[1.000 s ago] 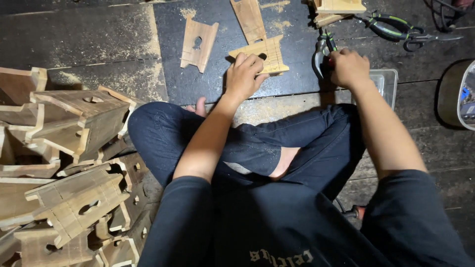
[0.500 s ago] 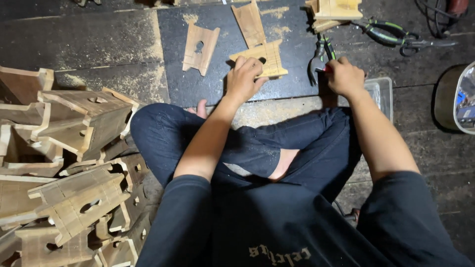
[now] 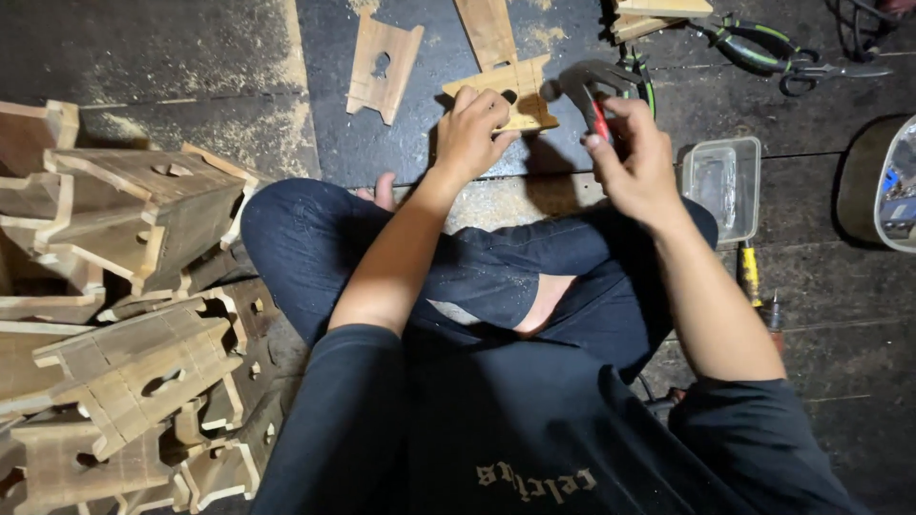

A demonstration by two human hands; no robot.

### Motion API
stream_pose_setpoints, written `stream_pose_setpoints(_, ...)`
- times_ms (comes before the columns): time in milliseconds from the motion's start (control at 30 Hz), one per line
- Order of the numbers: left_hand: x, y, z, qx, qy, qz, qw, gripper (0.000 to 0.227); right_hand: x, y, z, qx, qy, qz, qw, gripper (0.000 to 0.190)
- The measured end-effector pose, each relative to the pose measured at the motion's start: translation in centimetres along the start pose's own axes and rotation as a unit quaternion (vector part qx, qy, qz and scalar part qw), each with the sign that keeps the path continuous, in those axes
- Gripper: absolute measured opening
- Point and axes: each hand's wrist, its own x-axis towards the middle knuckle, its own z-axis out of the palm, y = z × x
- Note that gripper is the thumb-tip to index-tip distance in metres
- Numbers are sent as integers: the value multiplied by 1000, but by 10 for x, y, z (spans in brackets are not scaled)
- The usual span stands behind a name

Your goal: The person is assembling small wooden boxes, likely birdhouses, by aligning pre-cut wooden panels and hammering nails into them to secure the structure.

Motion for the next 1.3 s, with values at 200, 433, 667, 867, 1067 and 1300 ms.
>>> stream_pose_setpoints(200,0,1,-1,-24,2,-18,1000,29,-7,-18,14,-99,1,-49,994,28)
stream_pose_setpoints(433,-2,-5,10,-4,-29,-29,999,25,-2,-31,10,-115,29,-80,990,25)
stream_pose_setpoints(667,0,-8,6,5,-36,-31,999,18,-13,-4,39,-134,45,-96,985,26)
stream_pose_setpoints(867,-8,-7,20,2,-32,-14,999,24,-22,-24,30,-111,108,-133,979,19)
stream_pose_setpoints(1067,0,-2,9,-1,-6,11,1000,23,-17,-7,37,-115,67,-82,988,25)
stream_pose_setpoints(1300,-6,-17,21,31,33,41,998,17,-13,-13,44,-127,92,-94,983,17)
